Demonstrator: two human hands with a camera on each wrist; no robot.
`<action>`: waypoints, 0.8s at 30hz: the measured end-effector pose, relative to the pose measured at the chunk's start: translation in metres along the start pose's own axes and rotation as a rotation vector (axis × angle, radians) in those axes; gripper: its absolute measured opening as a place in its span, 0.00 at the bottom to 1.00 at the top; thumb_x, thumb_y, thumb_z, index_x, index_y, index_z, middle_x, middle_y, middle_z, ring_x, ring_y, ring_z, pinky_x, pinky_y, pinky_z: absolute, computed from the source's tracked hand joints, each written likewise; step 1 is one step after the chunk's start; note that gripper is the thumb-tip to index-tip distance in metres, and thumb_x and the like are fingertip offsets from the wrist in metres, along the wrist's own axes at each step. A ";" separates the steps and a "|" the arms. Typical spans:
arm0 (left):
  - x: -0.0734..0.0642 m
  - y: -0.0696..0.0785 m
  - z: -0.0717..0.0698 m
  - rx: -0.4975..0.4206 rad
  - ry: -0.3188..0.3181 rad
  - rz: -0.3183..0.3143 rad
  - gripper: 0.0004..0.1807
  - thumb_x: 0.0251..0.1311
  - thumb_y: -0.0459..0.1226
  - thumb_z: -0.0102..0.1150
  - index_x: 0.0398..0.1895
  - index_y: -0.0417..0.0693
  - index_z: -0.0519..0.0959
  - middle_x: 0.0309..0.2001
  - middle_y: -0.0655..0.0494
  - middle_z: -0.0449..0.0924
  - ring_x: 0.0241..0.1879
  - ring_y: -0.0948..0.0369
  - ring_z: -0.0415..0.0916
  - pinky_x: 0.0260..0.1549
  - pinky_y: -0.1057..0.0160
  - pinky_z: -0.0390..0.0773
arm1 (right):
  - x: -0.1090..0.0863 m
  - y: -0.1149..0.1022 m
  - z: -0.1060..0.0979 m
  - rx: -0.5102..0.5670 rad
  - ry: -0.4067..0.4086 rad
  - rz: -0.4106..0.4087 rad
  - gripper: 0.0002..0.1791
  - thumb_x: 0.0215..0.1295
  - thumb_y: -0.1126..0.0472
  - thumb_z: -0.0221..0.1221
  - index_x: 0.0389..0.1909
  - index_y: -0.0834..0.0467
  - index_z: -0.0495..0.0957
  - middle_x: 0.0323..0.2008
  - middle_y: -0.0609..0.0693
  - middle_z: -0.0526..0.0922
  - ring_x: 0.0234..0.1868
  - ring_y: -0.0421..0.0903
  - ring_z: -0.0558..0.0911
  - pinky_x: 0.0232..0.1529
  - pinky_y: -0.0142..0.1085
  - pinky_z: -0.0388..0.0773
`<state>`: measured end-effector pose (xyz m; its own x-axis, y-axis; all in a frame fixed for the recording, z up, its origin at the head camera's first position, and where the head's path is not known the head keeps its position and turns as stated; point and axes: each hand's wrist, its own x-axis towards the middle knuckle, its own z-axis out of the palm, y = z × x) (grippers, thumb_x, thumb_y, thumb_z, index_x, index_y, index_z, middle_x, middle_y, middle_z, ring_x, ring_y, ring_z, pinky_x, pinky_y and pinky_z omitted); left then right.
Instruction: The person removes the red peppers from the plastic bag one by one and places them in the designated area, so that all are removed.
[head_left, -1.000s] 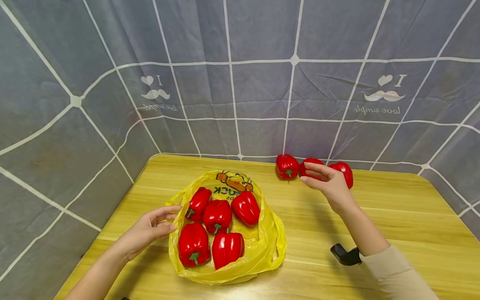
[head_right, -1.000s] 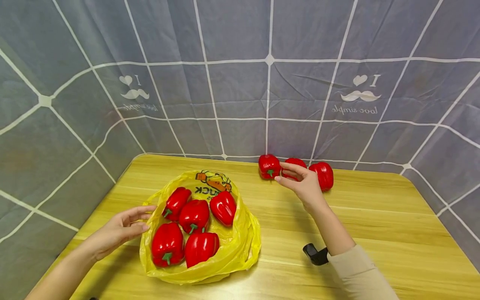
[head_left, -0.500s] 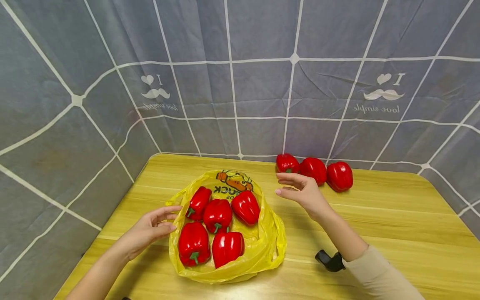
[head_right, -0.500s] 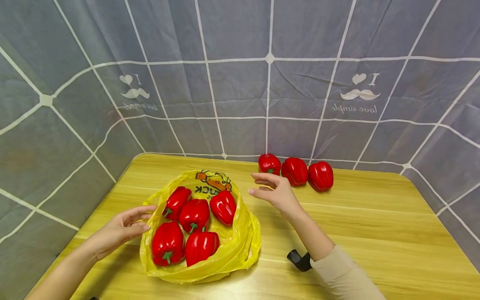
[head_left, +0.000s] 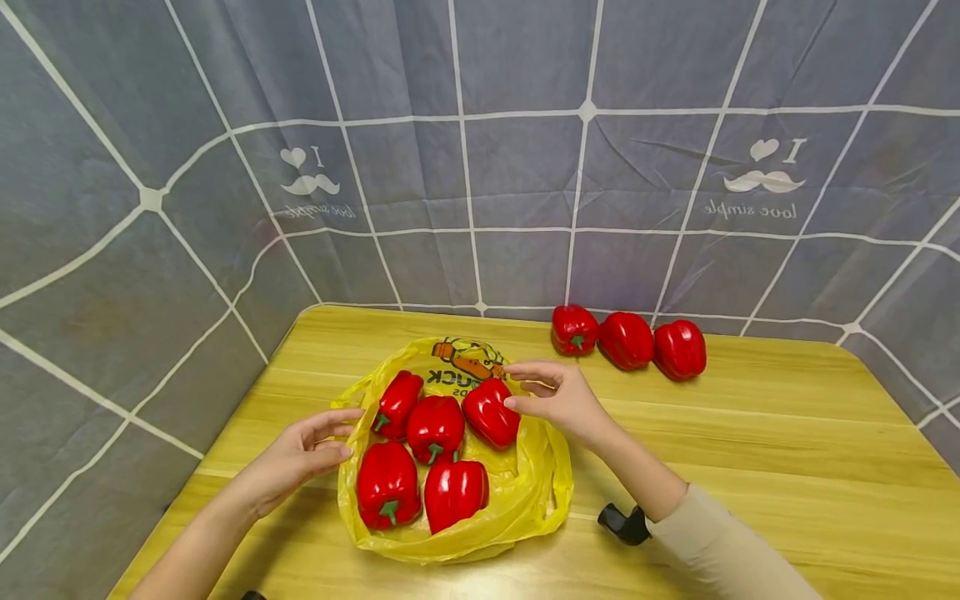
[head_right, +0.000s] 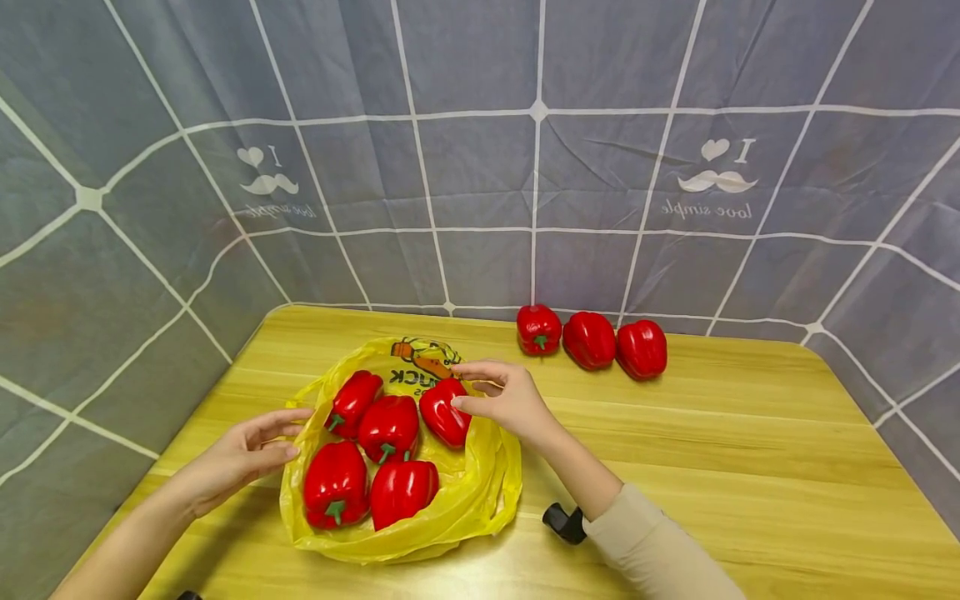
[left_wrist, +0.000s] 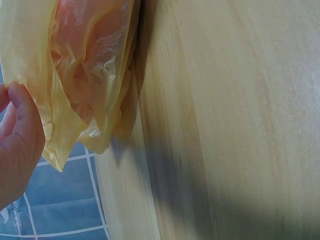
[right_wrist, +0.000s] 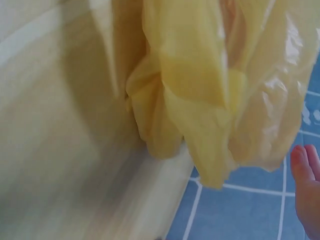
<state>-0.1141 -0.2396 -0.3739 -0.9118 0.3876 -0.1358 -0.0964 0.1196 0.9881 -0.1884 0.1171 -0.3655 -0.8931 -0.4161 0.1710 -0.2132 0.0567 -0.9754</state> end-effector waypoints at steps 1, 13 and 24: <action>0.000 0.000 0.000 0.000 0.000 0.002 0.24 0.62 0.31 0.55 0.62 0.44 0.67 0.48 0.52 0.71 0.43 0.64 0.76 0.42 0.64 0.78 | 0.001 0.002 0.002 0.005 -0.006 -0.001 0.24 0.52 0.70 0.65 0.52 0.72 0.74 0.53 0.67 0.75 0.56 0.63 0.72 0.57 0.41 0.68; 0.000 -0.002 -0.003 0.048 0.017 0.008 0.26 0.61 0.31 0.55 0.63 0.37 0.64 0.48 0.51 0.70 0.43 0.64 0.75 0.40 0.65 0.78 | 0.003 0.016 0.014 -0.108 0.005 -0.040 0.21 0.51 0.69 0.67 0.49 0.66 0.79 0.50 0.57 0.77 0.56 0.53 0.73 0.56 0.41 0.70; -0.001 0.000 -0.004 0.042 0.007 0.023 0.24 0.62 0.31 0.54 0.63 0.44 0.67 0.48 0.51 0.70 0.43 0.64 0.75 0.40 0.66 0.78 | 0.004 0.024 0.016 -0.259 0.048 -0.027 0.20 0.49 0.66 0.69 0.46 0.60 0.82 0.48 0.54 0.78 0.53 0.51 0.75 0.55 0.42 0.72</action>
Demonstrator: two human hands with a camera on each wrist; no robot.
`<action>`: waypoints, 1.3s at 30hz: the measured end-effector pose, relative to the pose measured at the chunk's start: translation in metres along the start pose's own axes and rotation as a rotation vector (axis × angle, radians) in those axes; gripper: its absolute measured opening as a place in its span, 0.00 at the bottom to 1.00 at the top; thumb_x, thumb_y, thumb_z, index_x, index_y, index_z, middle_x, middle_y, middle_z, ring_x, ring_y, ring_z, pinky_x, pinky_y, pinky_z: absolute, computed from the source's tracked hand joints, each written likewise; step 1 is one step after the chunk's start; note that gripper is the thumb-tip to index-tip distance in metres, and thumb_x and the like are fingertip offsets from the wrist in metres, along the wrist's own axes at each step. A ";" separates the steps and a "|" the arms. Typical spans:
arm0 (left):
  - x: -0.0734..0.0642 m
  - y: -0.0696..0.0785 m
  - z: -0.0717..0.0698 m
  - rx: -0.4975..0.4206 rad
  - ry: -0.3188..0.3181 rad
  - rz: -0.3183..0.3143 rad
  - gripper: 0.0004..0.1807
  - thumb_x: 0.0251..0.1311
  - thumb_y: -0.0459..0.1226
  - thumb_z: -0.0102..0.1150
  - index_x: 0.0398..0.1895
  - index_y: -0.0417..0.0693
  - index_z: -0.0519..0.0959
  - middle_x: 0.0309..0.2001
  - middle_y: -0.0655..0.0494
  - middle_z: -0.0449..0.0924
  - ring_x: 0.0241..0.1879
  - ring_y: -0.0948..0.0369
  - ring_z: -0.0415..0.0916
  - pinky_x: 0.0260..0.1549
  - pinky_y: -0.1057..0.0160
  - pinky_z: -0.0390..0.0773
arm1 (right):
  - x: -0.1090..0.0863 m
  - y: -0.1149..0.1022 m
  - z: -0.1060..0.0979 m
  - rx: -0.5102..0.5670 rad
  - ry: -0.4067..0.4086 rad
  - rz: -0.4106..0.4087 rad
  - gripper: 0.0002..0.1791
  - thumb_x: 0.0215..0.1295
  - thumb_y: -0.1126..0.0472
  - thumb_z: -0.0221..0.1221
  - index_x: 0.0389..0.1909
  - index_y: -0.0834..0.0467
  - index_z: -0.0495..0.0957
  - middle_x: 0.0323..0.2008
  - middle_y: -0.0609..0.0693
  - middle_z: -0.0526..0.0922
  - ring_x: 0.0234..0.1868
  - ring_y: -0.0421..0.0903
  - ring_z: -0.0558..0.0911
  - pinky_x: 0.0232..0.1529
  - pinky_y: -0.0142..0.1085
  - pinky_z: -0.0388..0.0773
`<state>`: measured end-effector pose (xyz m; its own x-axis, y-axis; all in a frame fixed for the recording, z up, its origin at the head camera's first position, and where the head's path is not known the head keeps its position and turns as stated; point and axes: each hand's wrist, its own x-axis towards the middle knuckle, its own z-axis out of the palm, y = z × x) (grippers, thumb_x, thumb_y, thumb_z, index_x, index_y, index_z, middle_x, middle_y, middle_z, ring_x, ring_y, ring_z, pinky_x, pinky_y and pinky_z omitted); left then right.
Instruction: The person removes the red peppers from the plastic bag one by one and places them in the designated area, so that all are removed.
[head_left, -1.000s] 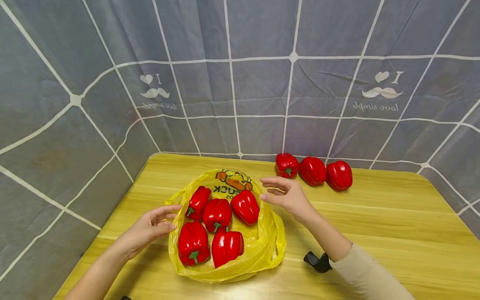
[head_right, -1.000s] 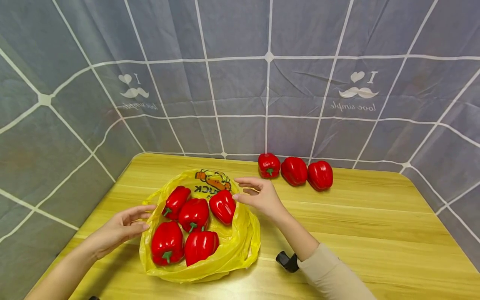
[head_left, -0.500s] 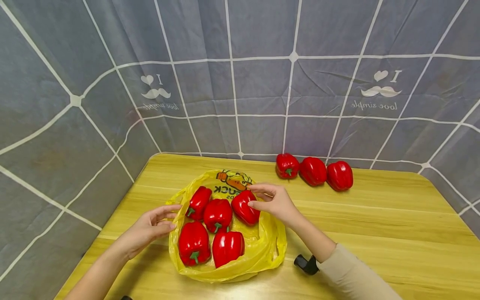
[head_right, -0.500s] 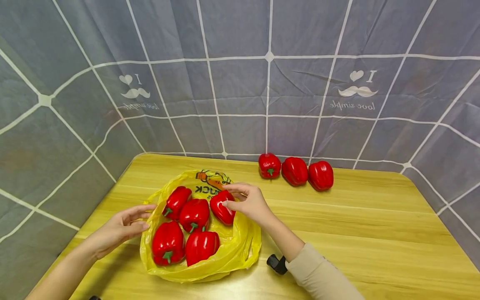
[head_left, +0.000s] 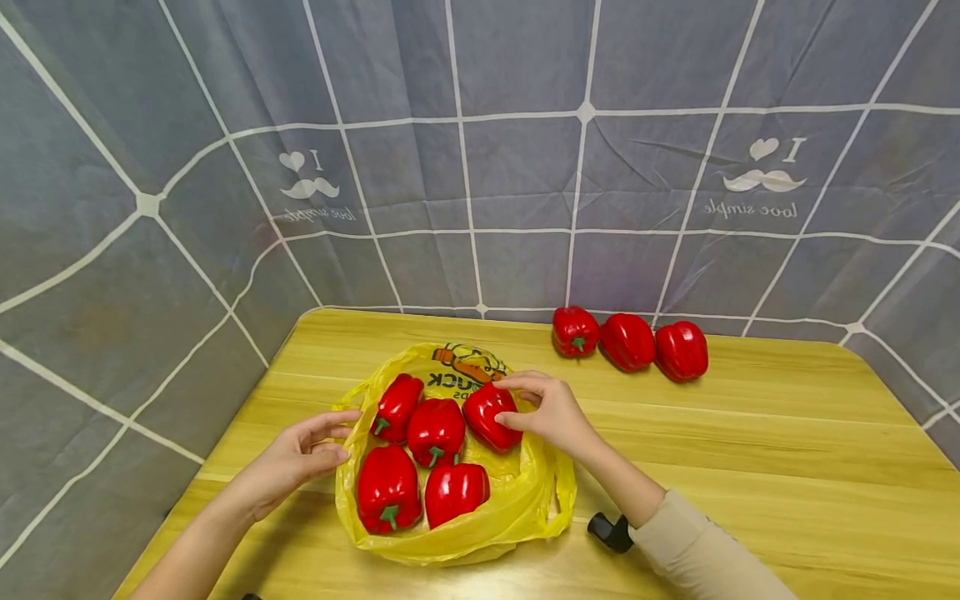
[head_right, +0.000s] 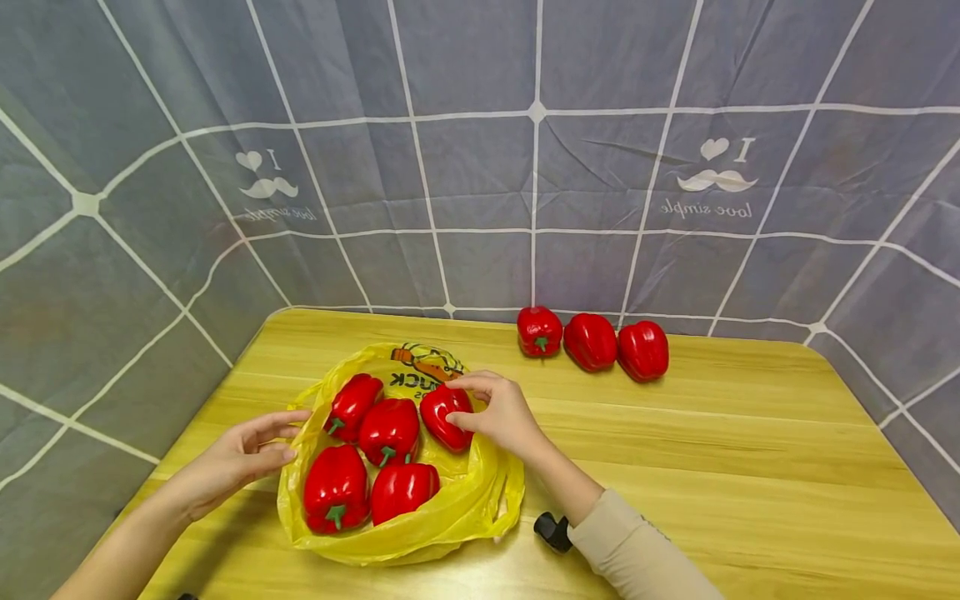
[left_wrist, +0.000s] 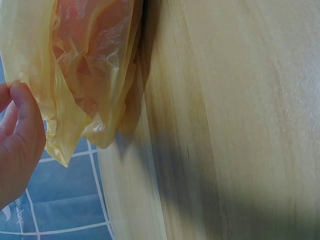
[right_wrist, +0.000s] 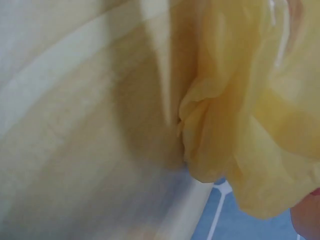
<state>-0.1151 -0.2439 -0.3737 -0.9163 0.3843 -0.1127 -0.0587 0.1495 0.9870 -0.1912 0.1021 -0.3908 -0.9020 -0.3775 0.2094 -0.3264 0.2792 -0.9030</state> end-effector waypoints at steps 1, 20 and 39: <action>0.000 0.000 0.000 0.001 0.000 -0.002 0.24 0.62 0.31 0.54 0.63 0.44 0.67 0.48 0.51 0.70 0.43 0.64 0.75 0.40 0.66 0.77 | 0.000 0.001 0.001 -0.009 -0.001 -0.006 0.20 0.49 0.66 0.70 0.46 0.60 0.82 0.48 0.54 0.78 0.53 0.51 0.75 0.55 0.43 0.72; -0.002 -0.003 0.001 0.016 0.010 0.005 0.25 0.61 0.31 0.55 0.63 0.39 0.66 0.47 0.51 0.69 0.42 0.64 0.74 0.40 0.68 0.77 | -0.002 0.012 0.018 -0.193 -0.018 -0.040 0.27 0.41 0.62 0.74 0.48 0.58 0.81 0.51 0.54 0.75 0.51 0.52 0.75 0.49 0.42 0.76; 0.000 -0.003 0.000 -0.001 -0.020 0.027 0.24 0.62 0.30 0.54 0.62 0.43 0.67 0.47 0.51 0.71 0.42 0.65 0.75 0.39 0.67 0.78 | 0.000 0.007 0.022 -0.313 -0.003 -0.042 0.32 0.37 0.62 0.75 0.50 0.55 0.79 0.53 0.54 0.75 0.51 0.53 0.76 0.47 0.46 0.77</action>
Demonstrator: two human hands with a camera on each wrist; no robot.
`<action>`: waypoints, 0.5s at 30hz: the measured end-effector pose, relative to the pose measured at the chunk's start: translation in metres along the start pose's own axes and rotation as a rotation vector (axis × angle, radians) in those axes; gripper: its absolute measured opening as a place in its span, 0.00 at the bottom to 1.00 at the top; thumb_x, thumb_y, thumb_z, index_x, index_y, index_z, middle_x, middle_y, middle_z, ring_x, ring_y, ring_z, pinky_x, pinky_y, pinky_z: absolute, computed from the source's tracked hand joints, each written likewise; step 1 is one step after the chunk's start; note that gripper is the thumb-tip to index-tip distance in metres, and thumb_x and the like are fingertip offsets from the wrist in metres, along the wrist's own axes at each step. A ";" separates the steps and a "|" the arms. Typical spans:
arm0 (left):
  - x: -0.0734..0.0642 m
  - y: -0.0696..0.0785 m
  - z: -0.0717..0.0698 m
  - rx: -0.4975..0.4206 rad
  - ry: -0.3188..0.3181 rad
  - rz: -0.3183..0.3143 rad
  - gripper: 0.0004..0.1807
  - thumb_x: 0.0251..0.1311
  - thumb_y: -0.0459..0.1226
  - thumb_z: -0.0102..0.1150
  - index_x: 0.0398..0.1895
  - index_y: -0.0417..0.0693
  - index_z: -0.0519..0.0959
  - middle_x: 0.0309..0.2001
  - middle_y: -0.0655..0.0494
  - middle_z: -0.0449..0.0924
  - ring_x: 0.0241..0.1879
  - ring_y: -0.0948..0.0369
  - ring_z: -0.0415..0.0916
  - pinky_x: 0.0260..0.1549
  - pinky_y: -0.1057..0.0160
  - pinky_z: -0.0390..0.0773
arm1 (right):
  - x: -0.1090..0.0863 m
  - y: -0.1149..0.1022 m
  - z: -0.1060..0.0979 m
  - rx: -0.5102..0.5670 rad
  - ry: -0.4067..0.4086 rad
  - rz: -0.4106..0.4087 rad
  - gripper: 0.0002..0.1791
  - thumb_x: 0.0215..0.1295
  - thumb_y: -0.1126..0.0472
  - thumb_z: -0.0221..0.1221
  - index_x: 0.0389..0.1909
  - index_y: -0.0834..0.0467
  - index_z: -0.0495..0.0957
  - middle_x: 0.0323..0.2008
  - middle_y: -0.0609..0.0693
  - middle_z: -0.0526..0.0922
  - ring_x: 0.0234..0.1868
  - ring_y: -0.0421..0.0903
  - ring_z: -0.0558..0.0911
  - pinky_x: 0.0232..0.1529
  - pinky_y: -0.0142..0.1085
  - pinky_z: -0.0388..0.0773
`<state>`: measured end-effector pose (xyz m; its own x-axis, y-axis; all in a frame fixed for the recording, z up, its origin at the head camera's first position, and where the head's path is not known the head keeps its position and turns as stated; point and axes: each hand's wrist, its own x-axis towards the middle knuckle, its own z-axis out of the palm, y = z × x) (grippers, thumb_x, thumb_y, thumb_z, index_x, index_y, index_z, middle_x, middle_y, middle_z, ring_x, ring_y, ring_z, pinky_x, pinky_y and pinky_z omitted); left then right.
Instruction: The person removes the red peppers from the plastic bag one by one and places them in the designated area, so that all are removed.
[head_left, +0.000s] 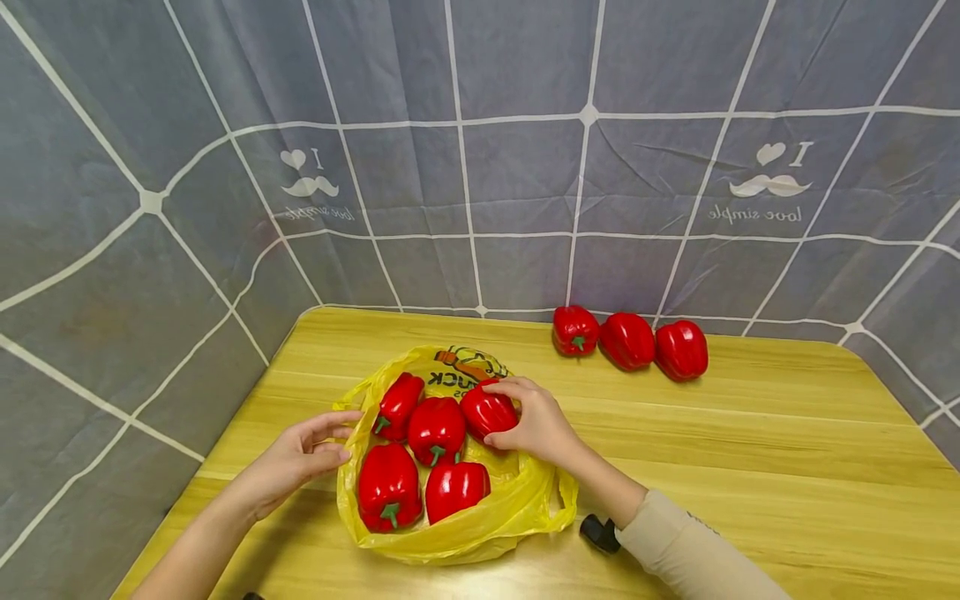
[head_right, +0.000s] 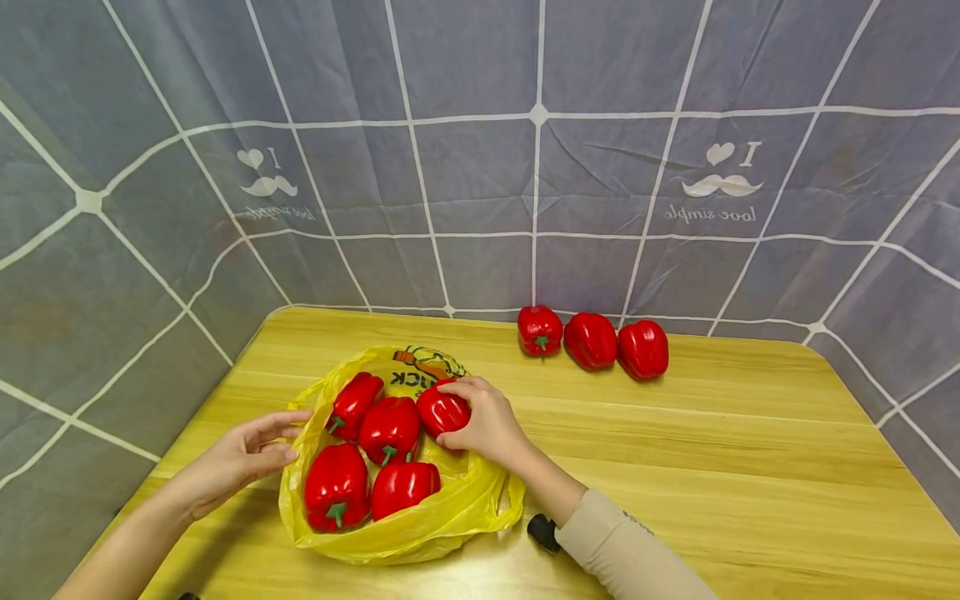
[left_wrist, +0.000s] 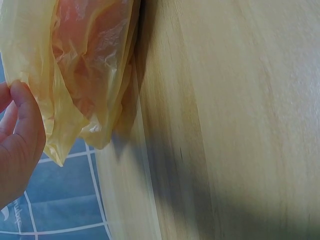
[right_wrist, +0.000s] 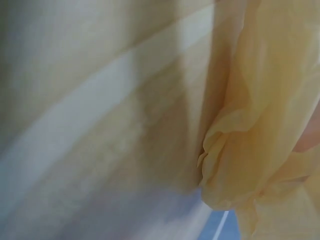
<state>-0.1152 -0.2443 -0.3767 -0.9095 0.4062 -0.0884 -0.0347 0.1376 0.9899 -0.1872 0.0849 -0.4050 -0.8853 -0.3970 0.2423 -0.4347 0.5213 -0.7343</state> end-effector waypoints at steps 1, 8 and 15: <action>0.000 0.000 0.000 0.001 -0.001 0.000 0.24 0.62 0.30 0.54 0.62 0.42 0.67 0.47 0.51 0.70 0.42 0.65 0.75 0.39 0.67 0.78 | 0.000 0.000 0.000 0.002 -0.001 0.002 0.32 0.37 0.63 0.75 0.50 0.55 0.79 0.53 0.54 0.75 0.51 0.53 0.75 0.47 0.46 0.77; -0.001 0.001 0.001 0.031 0.023 -0.029 0.27 0.62 0.31 0.55 0.64 0.36 0.63 0.49 0.49 0.69 0.43 0.63 0.74 0.41 0.66 0.77 | -0.002 -0.001 -0.005 0.030 -0.007 0.013 0.32 0.39 0.64 0.73 0.52 0.56 0.78 0.55 0.54 0.74 0.52 0.54 0.75 0.45 0.46 0.78; -0.001 0.002 0.001 0.039 0.033 -0.043 0.27 0.62 0.32 0.55 0.64 0.35 0.63 0.48 0.49 0.68 0.42 0.63 0.73 0.41 0.66 0.77 | -0.002 -0.006 -0.011 0.056 -0.002 -0.017 0.32 0.40 0.64 0.73 0.52 0.56 0.78 0.55 0.55 0.74 0.52 0.54 0.75 0.44 0.42 0.78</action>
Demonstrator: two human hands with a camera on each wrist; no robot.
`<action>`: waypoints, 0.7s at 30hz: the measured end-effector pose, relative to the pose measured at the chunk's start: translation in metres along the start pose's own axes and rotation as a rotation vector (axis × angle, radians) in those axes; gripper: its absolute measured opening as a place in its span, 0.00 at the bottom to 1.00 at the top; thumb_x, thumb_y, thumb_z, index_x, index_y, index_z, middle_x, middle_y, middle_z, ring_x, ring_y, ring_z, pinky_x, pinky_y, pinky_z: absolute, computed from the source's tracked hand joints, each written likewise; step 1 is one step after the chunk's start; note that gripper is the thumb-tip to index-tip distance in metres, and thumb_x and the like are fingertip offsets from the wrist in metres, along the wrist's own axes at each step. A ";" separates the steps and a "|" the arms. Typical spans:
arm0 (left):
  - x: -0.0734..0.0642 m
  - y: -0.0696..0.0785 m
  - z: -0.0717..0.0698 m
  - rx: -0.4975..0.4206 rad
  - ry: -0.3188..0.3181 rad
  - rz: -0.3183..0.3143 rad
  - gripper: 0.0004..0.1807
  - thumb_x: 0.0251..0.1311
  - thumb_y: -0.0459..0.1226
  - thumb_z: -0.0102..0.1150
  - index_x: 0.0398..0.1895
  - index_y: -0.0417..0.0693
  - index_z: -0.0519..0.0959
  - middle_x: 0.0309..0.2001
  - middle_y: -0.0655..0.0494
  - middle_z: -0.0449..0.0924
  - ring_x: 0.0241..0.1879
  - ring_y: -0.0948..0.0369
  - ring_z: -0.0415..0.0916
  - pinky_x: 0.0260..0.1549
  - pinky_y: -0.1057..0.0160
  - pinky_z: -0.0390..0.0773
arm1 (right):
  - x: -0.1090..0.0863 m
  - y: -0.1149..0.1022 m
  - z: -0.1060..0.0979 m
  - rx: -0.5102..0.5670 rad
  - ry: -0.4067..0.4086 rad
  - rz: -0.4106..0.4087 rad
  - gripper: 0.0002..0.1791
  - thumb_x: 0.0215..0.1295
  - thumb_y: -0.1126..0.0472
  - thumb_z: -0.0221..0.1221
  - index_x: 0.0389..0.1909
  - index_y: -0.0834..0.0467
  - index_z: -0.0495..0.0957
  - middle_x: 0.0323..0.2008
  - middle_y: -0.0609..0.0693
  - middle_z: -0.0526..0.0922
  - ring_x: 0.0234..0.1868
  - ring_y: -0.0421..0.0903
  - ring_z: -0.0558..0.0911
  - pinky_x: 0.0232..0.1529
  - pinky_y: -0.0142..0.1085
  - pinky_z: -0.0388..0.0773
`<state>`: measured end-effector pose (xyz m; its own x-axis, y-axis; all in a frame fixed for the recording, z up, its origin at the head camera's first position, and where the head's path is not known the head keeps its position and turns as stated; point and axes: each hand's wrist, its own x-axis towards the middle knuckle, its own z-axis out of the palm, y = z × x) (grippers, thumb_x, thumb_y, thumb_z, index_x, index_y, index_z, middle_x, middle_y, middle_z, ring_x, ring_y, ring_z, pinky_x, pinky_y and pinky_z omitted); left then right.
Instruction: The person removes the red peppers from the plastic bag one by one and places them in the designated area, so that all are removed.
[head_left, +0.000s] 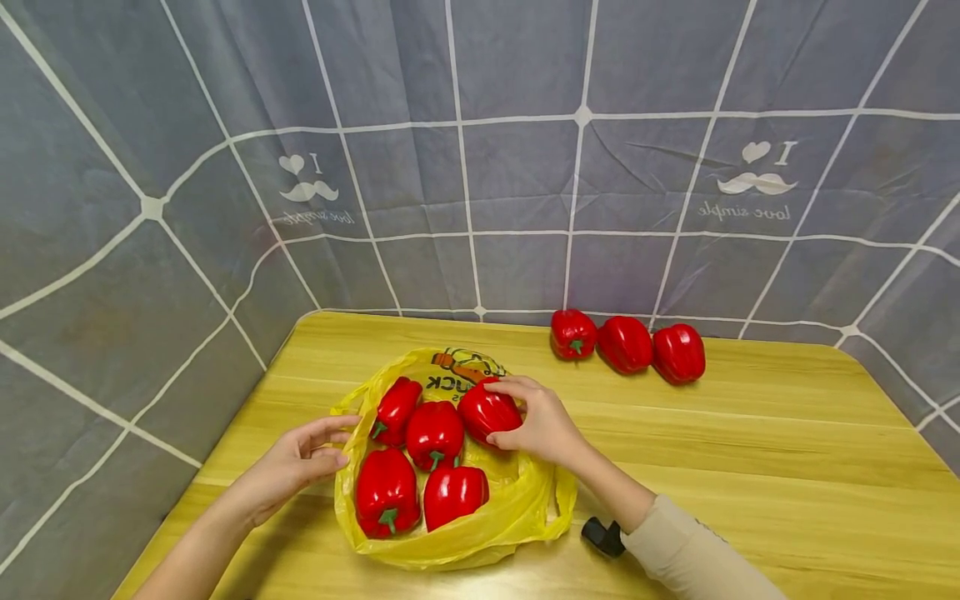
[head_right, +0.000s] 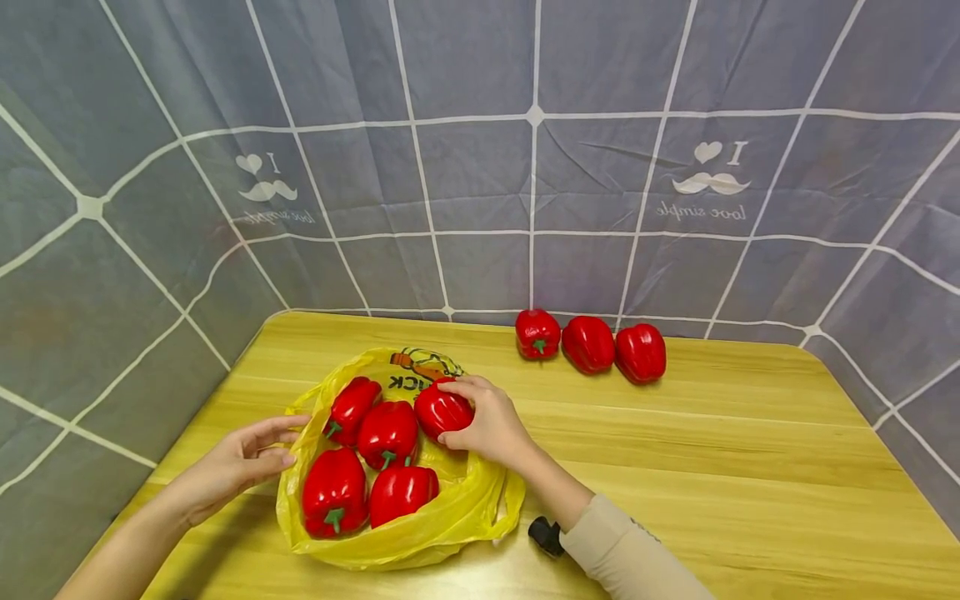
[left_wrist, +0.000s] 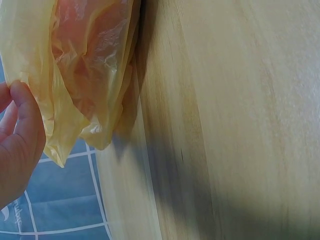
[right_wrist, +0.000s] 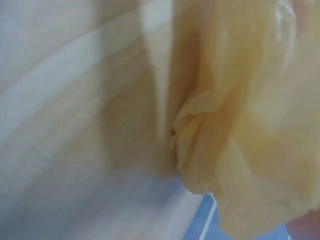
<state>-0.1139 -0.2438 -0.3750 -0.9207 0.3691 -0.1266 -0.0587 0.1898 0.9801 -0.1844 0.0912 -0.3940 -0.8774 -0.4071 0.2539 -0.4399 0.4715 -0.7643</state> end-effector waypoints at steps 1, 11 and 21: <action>0.000 0.000 0.000 -0.002 -0.001 0.000 0.26 0.62 0.32 0.55 0.63 0.36 0.64 0.48 0.49 0.69 0.42 0.63 0.74 0.40 0.66 0.77 | 0.000 -0.001 -0.001 0.003 -0.001 -0.004 0.32 0.40 0.64 0.73 0.52 0.56 0.78 0.55 0.55 0.74 0.52 0.54 0.75 0.44 0.42 0.78; 0.000 0.000 0.001 0.005 0.006 0.003 0.27 0.62 0.32 0.55 0.64 0.35 0.63 0.48 0.49 0.69 0.42 0.63 0.73 0.41 0.66 0.77 | 0.002 -0.006 -0.011 0.062 -0.016 -0.027 0.31 0.42 0.63 0.72 0.53 0.56 0.78 0.55 0.56 0.73 0.52 0.55 0.74 0.45 0.41 0.78; 0.000 0.000 0.000 -0.005 0.007 0.000 0.25 0.62 0.32 0.55 0.63 0.42 0.66 0.48 0.50 0.69 0.42 0.64 0.73 0.40 0.66 0.77 | 0.004 -0.017 -0.029 0.180 -0.026 0.016 0.32 0.43 0.66 0.71 0.54 0.58 0.77 0.57 0.55 0.73 0.55 0.55 0.73 0.49 0.45 0.76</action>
<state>-0.1138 -0.2440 -0.3752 -0.9233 0.3630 -0.1257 -0.0608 0.1850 0.9809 -0.1857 0.1045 -0.3630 -0.8776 -0.4221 0.2274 -0.3828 0.3311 -0.8625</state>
